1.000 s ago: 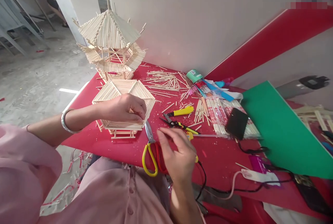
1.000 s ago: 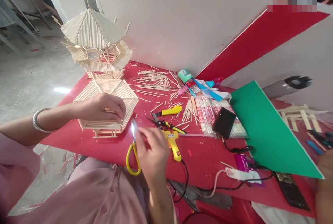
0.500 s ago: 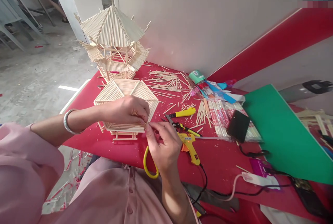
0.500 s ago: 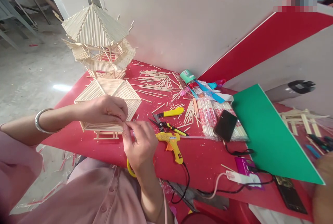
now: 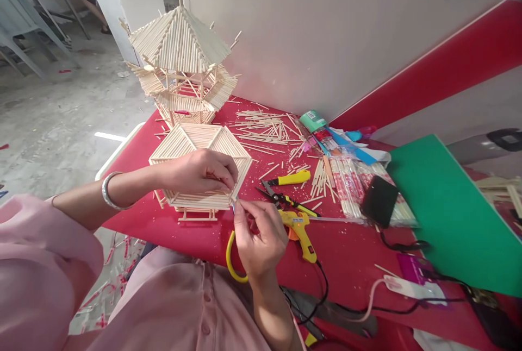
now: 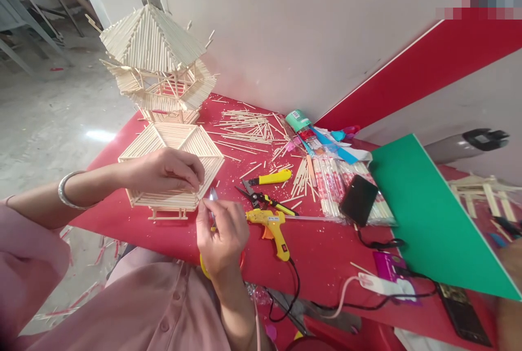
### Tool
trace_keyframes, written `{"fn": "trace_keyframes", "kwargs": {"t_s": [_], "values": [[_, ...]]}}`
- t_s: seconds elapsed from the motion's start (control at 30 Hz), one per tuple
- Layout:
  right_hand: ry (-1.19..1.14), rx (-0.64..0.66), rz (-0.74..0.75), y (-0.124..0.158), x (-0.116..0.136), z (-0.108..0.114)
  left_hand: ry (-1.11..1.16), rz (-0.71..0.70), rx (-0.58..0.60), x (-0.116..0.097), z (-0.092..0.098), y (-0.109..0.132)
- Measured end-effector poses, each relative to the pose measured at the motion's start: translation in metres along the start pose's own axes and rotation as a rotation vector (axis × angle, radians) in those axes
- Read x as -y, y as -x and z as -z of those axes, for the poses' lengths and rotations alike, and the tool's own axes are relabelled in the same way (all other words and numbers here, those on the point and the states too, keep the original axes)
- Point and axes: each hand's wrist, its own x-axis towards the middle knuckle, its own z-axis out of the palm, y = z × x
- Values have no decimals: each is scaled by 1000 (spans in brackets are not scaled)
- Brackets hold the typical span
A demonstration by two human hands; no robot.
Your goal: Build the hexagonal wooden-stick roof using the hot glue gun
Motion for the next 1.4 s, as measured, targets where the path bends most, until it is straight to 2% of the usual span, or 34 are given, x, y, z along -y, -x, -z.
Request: {"fn": "trace_keyframes", "kwargs": {"t_s": [0.7,1.4], "values": [[17,7,-3,2,4,-5,16,-22,44,0,-1,3],[23,5,9,5,5,-5,-66,-48,34,-2,-2,0]]}}
